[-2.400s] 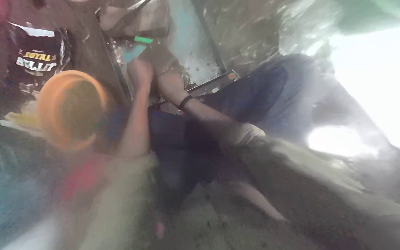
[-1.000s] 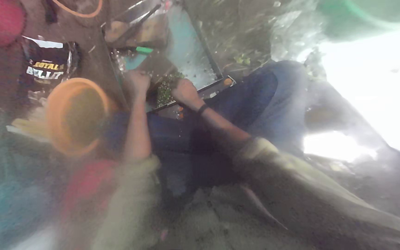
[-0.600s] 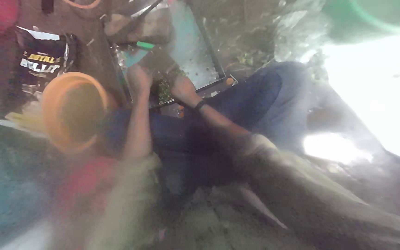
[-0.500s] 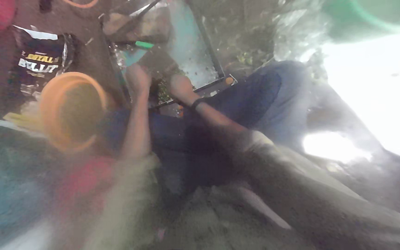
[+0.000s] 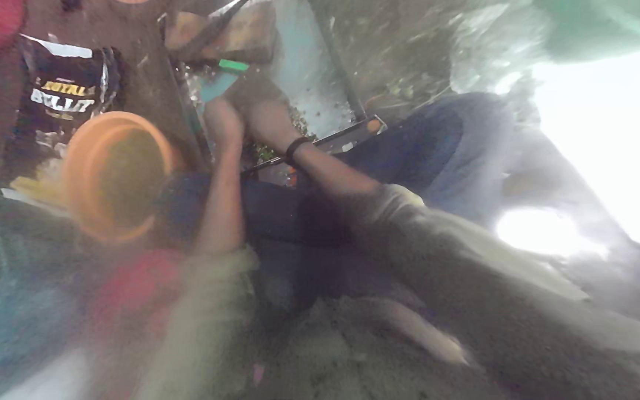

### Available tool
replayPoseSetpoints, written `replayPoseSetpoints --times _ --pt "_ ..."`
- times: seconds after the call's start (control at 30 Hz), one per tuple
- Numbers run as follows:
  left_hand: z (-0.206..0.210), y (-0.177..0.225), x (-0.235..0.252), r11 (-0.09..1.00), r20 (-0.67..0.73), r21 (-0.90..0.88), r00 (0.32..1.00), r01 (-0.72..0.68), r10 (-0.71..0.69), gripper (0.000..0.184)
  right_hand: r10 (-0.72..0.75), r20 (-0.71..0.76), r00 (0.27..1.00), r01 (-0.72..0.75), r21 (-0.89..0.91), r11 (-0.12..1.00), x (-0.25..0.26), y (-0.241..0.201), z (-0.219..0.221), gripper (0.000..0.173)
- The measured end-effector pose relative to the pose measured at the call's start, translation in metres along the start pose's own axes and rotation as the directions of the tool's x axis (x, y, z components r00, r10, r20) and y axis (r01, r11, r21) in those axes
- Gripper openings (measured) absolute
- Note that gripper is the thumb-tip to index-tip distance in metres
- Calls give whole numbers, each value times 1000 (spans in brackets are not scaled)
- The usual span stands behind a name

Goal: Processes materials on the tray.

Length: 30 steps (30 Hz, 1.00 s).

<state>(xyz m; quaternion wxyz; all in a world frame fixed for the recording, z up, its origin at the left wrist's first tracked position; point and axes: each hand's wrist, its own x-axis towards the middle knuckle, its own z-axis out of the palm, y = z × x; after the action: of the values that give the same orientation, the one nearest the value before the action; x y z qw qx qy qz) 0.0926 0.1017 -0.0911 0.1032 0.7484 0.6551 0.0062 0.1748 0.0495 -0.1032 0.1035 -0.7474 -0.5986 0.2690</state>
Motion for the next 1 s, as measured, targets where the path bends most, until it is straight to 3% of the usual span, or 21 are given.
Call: replayPoseSetpoints --times 0.13,0.27,0.3,0.4,0.5,0.7,1.0 --pt "6 -4 7 999 22 -18 999 -35 35 25 4 -30 1000 -4 13 1000 0 5 13 27" --pt "2 0 9 1000 65 7 998 -3 3 27 76 -34 997 -76 1 997 -33 8 21 34" --pt "3 0 10 1000 63 -9 998 -1 1 26 84 -27 996 -84 -9 996 -44 10 24 31" --pt "2 1 7 998 47 -65 999 21 -18 31 100 46 994 -97 -66 993 -66 16 20 43" --pt "0 2 4 999 44 -52 999 11 -8 29 102 68 992 -100 -29 995 -72 17 6 33" --pt "0 -2 4 998 34 -56 999 -12 14 26 103 52 993 -102 -22 995 -49 2 -7 21" --pt "2 -2 2 999 13 -41 1000 23 -23 28 38 -9 999 -38 -17 999 -5 -6 9 27"
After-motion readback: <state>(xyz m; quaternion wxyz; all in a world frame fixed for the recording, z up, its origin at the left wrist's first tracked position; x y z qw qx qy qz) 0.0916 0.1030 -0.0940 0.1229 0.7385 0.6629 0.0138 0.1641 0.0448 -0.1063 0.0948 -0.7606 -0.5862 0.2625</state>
